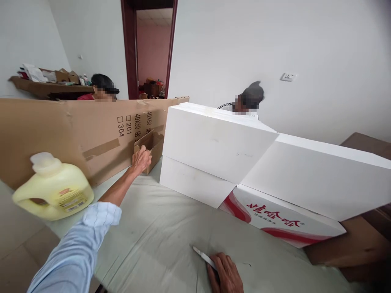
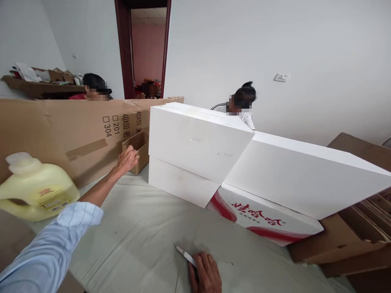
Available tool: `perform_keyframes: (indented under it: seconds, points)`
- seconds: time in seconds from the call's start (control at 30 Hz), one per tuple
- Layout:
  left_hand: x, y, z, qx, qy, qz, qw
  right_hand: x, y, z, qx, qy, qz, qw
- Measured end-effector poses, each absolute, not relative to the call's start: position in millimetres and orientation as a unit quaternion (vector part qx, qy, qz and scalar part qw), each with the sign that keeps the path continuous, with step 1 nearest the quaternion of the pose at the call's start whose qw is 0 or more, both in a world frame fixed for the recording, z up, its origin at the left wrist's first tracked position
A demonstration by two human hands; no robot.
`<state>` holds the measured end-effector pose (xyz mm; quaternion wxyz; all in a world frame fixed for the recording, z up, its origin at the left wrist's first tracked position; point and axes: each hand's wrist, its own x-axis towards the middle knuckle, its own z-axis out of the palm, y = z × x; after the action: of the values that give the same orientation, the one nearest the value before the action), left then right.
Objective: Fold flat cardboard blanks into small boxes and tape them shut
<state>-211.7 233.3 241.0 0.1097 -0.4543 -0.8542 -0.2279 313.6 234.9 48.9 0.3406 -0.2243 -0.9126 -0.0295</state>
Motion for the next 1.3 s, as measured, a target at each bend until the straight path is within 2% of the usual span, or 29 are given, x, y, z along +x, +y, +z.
perform_keyframes:
  seconds: [0.2, 0.37, 0.7, 0.87, 1.0, 1.1, 1.3]
  points:
    - [-154.1, 93.0, 227.5, -0.438, -0.859, -0.222, 0.144, 302.9, 229.9, 54.3, -0.225, -0.902, -0.036, 0.368]
    - [-95.3, 3.1, 215.8, -0.481, -0.829, -0.24, 0.153, 310.3, 233.6, 52.0, -0.245, -0.905, -0.063, 0.341]
    - [16.2, -58.2, 202.8, -0.604, -0.721, -0.323, 0.108, 407.9, 249.7, 54.2, -0.362, -0.876, -0.065, 0.313]
    - [45.3, -55.9, 210.0, -0.619, -0.685, -0.383, -0.018, 409.5, 228.2, 59.0, -0.344, -0.889, -0.008, 0.303]
    - [33.2, -40.2, 210.8, -0.538, -0.654, -0.474, -0.242, 388.5, 196.8, 81.0, -0.259, -0.897, 0.189, 0.304]
    - [14.7, -21.3, 197.9, -0.415, -0.644, -0.518, -0.379, 382.3, 174.9, 105.9, -0.246, -0.884, 0.276, 0.285]
    - [5.1, 12.6, 165.2, -0.355, -0.661, -0.465, -0.471, 380.3, 145.1, 148.2, -0.218, -0.876, 0.356, 0.241]
